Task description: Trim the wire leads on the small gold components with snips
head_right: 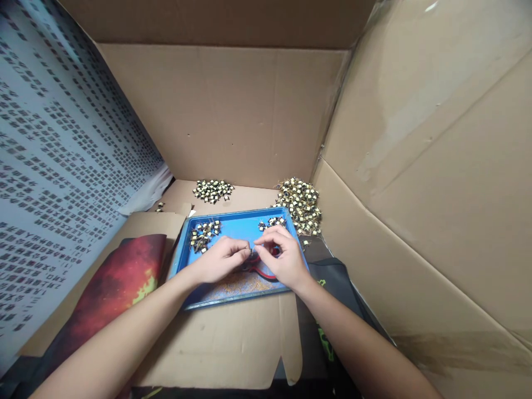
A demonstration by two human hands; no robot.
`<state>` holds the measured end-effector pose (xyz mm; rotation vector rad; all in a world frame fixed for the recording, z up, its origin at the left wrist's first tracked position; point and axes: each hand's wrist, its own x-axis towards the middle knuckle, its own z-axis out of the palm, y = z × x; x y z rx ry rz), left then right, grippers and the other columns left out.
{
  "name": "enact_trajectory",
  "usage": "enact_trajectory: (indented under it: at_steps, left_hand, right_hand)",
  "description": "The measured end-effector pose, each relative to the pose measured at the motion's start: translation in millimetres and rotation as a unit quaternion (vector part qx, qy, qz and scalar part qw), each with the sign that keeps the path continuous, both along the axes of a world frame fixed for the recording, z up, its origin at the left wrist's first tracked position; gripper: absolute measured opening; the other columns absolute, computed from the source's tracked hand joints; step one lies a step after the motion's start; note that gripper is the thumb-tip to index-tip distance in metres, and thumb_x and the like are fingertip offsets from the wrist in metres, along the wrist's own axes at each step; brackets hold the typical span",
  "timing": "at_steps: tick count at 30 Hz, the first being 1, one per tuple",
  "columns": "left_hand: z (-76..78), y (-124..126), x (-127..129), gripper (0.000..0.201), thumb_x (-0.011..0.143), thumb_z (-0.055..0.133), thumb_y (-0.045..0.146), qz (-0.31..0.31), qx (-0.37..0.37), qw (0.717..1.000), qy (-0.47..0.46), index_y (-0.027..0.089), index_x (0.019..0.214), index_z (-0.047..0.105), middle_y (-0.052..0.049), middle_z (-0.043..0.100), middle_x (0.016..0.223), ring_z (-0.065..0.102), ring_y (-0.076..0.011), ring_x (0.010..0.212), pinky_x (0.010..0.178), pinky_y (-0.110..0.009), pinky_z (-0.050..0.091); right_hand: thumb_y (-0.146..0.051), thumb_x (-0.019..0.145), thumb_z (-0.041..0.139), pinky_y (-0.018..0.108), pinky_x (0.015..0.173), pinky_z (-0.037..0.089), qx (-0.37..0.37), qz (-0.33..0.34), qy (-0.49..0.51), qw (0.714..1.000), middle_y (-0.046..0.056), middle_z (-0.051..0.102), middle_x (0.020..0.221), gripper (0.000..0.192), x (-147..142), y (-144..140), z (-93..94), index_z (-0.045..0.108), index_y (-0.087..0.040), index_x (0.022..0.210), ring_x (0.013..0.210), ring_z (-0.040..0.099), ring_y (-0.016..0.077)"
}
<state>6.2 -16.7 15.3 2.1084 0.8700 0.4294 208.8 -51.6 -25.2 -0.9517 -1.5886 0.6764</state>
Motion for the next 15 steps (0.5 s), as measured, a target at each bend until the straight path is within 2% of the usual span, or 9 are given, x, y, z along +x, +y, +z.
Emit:
enact_trajectory:
  at_steps: [6,11,15]
  left_hand:
    - [-0.1,0.9,-0.4,0.032,0.095,0.043,0.031,-0.004,-0.016,1.000,-0.017,0.018,0.066,0.044,0.005,0.040,0.063,0.037,-0.0117,0.062,0.062,-0.025,0.030]
    - [-0.8,0.8,-1.6,0.029,0.094,0.039,0.027,-0.009,-0.043,0.997,-0.057,0.018,0.066,0.044,0.004,0.044,0.066,0.042,-0.0128,0.065,0.067,-0.026,0.035]
    - [-0.4,-0.2,-2.5,0.029,0.095,0.036,0.029,-0.022,-0.056,0.996,-0.065,0.019,0.069,0.044,0.003,0.045,0.067,0.043,-0.0136,0.067,0.066,-0.026,0.036]
  right_hand:
    - [-0.024,0.092,0.070,0.034,0.073,0.055,-0.001,0.001,0.012,1.000,0.007,0.062,0.103,0.005,-0.3,0.2,-1.4,0.074,-0.024,0.095,0.093,0.063,0.0219]
    - [-0.031,0.095,0.068,0.034,0.074,0.056,-0.054,0.038,0.044,0.997,0.007,0.059,0.113,0.018,0.0,0.6,-3.7,0.071,-0.026,0.112,0.085,0.064,0.0189]
    - [-0.037,0.099,0.062,0.032,0.071,0.054,-0.083,0.081,0.049,0.992,0.006,0.061,0.109,0.020,1.3,1.9,-4.7,0.073,-0.025,0.112,0.079,0.062,0.0164]
